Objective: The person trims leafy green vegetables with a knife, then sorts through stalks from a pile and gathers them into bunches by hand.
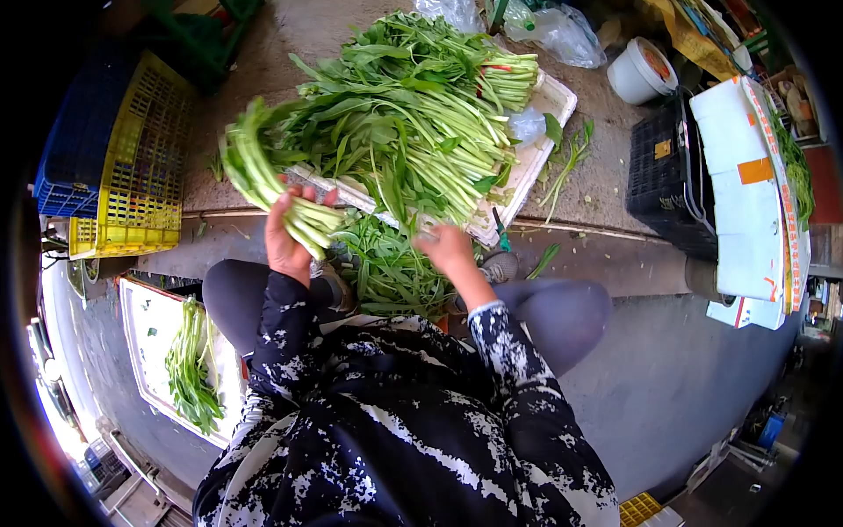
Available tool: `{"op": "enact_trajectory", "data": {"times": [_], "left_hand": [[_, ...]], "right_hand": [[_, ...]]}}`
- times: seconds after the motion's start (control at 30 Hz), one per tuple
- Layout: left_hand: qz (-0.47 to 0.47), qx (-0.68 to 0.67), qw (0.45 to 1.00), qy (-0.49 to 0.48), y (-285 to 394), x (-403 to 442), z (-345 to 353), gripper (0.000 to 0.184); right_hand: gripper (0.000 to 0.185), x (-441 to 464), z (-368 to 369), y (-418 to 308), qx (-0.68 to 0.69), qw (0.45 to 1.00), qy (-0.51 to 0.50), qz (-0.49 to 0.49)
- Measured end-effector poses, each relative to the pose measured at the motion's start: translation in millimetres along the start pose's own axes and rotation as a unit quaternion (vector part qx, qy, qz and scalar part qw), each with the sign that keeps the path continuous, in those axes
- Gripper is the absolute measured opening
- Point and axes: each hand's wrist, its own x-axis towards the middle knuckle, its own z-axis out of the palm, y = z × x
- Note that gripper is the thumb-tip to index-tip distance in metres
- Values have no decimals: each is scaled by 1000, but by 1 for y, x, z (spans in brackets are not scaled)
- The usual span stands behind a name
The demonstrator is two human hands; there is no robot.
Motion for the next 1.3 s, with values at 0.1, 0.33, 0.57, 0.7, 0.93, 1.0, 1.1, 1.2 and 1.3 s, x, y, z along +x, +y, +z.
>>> {"op": "enact_trajectory", "data": {"times": [0.1,0.33,0.57,0.7,0.93,1.0,1.1,1.2,1.3], "left_hand": [[40,-92,992,-80,8,4,-5,47],[-35,-76,996,37,-13,4,-30,23],[-192,34,977,85,-67,-11,-43,24],[-199,138,967,81,-81,-12,-33,24],[-174,190,961,97,-85,-21,-32,22],[-199,214,952,93,-84,-25,-35,24],[-199,251,945,65,-92,-30,-42,31],[-162,270,947,69,-97,-35,-42,34],[-172,223,956,81,-90,-35,-43,33]], "right_hand": [[27,46,-17,-21,-32,969,227,-89],[18,95,-44,-33,-88,973,206,-51],[13,-7,-26,-53,224,957,88,-164],[12,-36,2,-44,182,965,87,-168],[23,-36,3,-32,290,947,-13,-136],[36,-31,-2,-38,326,941,-39,-86],[38,-23,-5,-51,370,926,-57,-47],[27,-15,9,-50,401,912,-51,-71],[15,-18,11,-45,382,918,-40,-97]]}}
